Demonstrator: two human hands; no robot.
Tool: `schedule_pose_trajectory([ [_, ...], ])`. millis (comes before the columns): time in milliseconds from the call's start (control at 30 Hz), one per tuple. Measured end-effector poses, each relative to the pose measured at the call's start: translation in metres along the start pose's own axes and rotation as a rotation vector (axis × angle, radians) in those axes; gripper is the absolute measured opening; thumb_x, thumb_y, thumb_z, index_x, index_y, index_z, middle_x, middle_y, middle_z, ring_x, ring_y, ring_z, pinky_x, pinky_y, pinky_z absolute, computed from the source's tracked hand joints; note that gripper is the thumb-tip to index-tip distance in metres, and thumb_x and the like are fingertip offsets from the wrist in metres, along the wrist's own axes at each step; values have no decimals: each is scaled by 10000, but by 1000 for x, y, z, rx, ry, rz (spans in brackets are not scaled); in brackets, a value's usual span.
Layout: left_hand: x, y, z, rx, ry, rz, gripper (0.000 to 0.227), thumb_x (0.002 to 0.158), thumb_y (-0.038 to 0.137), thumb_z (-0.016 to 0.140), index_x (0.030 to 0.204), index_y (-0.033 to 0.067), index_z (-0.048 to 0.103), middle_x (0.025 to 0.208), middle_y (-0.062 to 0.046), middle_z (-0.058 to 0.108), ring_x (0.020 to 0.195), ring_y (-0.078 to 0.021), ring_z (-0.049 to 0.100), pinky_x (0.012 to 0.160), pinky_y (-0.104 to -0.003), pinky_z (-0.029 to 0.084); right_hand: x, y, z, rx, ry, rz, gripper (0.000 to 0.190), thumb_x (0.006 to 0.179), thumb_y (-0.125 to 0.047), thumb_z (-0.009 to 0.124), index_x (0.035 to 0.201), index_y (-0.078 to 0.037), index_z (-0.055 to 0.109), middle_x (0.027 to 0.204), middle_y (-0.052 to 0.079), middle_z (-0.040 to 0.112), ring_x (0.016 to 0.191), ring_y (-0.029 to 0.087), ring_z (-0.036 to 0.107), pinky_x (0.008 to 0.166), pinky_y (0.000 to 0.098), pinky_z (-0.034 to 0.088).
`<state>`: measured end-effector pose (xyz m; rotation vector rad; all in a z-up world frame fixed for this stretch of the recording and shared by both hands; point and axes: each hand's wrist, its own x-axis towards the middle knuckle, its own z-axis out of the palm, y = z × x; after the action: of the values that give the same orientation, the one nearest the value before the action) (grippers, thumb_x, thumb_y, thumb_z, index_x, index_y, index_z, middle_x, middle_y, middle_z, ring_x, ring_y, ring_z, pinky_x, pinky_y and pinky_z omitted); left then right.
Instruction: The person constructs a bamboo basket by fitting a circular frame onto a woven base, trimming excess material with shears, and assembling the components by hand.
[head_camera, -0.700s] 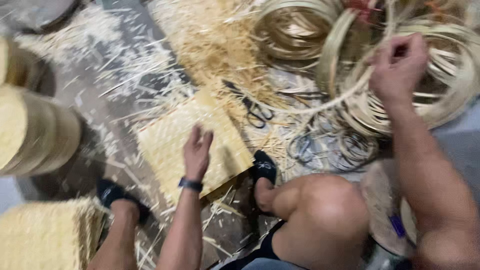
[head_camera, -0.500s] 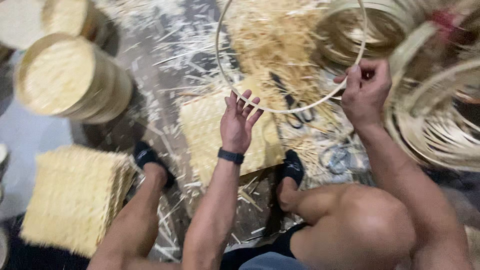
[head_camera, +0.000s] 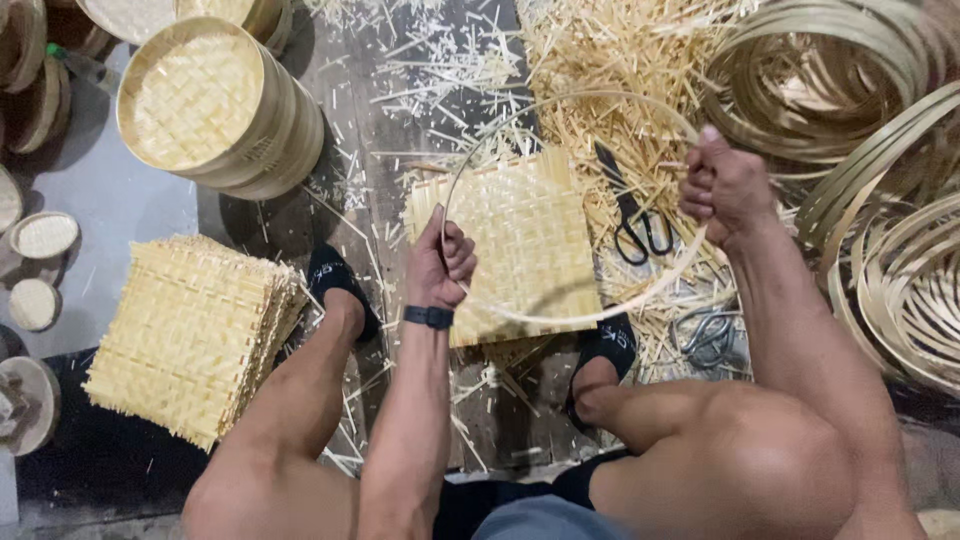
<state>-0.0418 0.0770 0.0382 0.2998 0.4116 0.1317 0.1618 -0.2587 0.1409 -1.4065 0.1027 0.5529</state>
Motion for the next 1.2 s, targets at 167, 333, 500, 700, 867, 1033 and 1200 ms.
schedule_pose_trajectory([
  [167, -17, 9, 20, 62, -7, 14, 408, 1051, 366, 637, 782, 58, 636, 551, 10, 478, 446, -99, 397, 361, -238, 286, -7, 0, 3, 76, -114, 34, 381, 1067, -408, 615, 894, -72, 569, 616, -56, 397, 484, 62, 370, 410, 222, 302],
  [333, -32, 23, 55, 228, 269, -80, 336, 963, 240, 546, 855, -36, 702, 605, -44, 539, 513, -134, 471, 463, -258, 377, -17, -3, 17, -93, -193, 42, 391, 1078, -386, 602, 970, -12, 645, 630, -53, 439, 478, 69, 364, 412, 226, 293],
  [500, -20, 21, 42, 324, 220, -130, 432, 970, 349, 707, 664, 64, 599, 476, 32, 423, 381, -84, 344, 327, -231, 240, -13, -1, 20, -63, -308, 121, 412, 1045, -441, 619, 839, -85, 595, 582, -44, 410, 456, 78, 353, 402, 234, 284],
  [700, -14, 30, 9, 374, 166, -213, 463, 991, 338, 689, 612, 93, 586, 465, 41, 428, 376, -78, 344, 316, -231, 227, -1, 2, 15, -174, -141, 132, 486, 1013, -495, 677, 740, -196, 409, 591, -82, 308, 460, 66, 280, 394, 258, 207],
  [867, -14, 18, 5, 148, 52, -129, 448, 1024, 355, 639, 685, 61, 637, 506, 20, 463, 415, -81, 369, 364, -218, 266, -13, -8, 25, -88, -248, 108, 467, 1035, -507, 551, 979, -50, 629, 672, -39, 473, 569, 82, 426, 517, 254, 364],
  [1033, -15, 11, 4, -49, 98, 54, 442, 1026, 390, 612, 735, 58, 635, 529, 32, 449, 450, -94, 403, 395, -237, 324, -18, 16, 35, -7, -164, 77, 508, 1040, -451, 478, 1197, 6, 635, 725, 1, 574, 647, 121, 526, 616, 285, 475],
  [1200, -16, 6, -10, -24, 109, 61, 408, 1032, 372, 604, 801, 39, 646, 548, 30, 452, 459, -91, 402, 399, -236, 328, -2, 41, 18, 263, -227, 114, 455, 1113, -468, 587, 1091, -18, 648, 661, -48, 441, 570, 80, 392, 525, 254, 350],
])
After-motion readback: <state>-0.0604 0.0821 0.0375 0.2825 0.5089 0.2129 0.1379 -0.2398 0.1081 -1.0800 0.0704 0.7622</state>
